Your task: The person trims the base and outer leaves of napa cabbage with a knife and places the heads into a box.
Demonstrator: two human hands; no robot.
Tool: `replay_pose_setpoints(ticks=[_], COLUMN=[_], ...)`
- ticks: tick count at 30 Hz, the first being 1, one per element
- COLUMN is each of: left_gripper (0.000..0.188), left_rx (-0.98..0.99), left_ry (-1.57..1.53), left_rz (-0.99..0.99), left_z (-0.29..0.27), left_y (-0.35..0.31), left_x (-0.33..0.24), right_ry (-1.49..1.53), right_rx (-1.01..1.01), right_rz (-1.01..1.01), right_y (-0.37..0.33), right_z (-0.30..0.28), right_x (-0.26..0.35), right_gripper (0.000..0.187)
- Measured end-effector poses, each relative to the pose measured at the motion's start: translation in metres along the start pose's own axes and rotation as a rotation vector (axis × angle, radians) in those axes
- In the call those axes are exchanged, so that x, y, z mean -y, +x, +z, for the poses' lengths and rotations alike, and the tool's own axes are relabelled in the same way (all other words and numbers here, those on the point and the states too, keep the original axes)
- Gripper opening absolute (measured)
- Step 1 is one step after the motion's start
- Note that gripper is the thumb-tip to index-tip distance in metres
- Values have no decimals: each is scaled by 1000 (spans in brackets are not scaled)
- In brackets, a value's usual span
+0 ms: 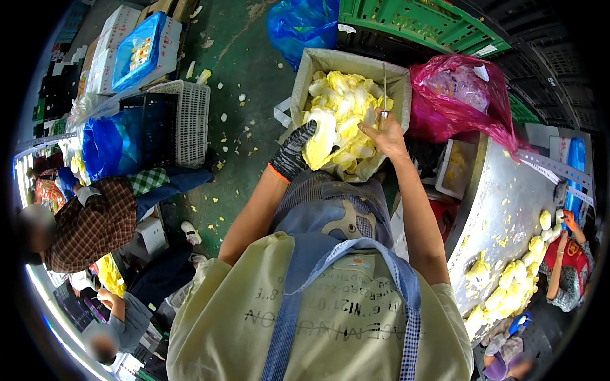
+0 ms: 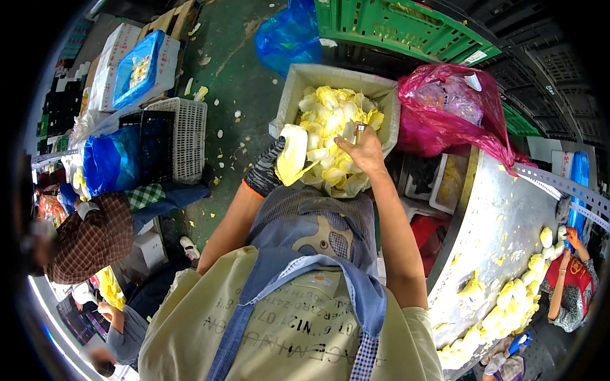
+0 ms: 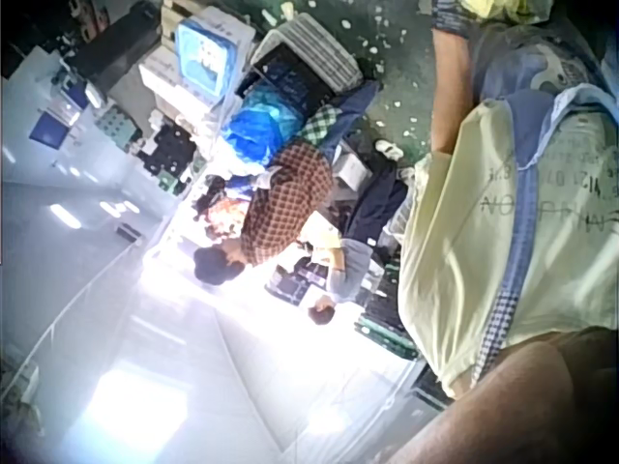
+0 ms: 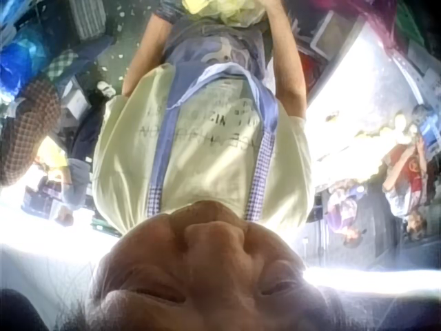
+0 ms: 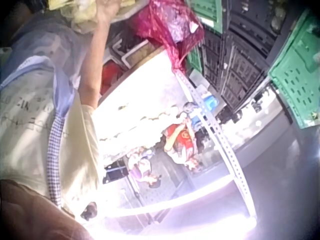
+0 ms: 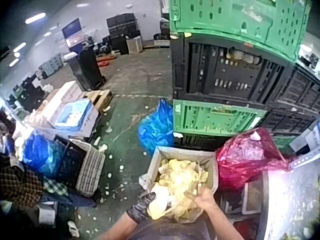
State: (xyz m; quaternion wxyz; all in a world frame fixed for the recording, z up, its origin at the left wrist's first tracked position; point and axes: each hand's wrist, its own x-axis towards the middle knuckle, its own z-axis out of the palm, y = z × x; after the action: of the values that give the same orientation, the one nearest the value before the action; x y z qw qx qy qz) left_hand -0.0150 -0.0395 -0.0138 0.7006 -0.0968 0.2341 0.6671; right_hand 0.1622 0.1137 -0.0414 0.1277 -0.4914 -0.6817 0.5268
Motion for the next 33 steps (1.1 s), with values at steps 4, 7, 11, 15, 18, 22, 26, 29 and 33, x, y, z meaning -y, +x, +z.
replay_pose_setpoints(ticks=[4, 7, 11, 15, 18, 22, 26, 29, 33], left_gripper=[46, 44, 44, 47, 49, 55, 50, 56, 65], left_rx=[-60, 40, -73, -341, -345, -215, -12, 36, 8], left_ry=[222, 131, 249, 134, -31, 211, 608, 704, 807], left_rz=[60, 83, 185, 319, 301, 321, 318, 316, 271], left_z=[-8, -4, -3, -7, -9, -18, 2, 10, 11], left_y=[7, 9, 13, 21, 16, 10, 0, -1, -3], left_x=[4, 10, 11, 7, -5, -6, 5, 10, 11], right_ry=[254, 461, 554, 614, 483, 109, 557, 596, 434], right_rx=[167, 305, 264, 297, 244, 128, 229, 281, 266], right_rz=[-12, 37, 33, 84, 64, -17, -9, -38, -58], right_y=[-26, -47, -55, -56, -53, -43, -50, -51, -51], right_z=[7, 20, 37, 28, 19, 11, 18, 18, 14], right_x=[39, 57, 54, 49, 36, 28, 61, 68, 64], right_gripper=[50, 40, 28, 24, 23, 32, 39, 35, 33])
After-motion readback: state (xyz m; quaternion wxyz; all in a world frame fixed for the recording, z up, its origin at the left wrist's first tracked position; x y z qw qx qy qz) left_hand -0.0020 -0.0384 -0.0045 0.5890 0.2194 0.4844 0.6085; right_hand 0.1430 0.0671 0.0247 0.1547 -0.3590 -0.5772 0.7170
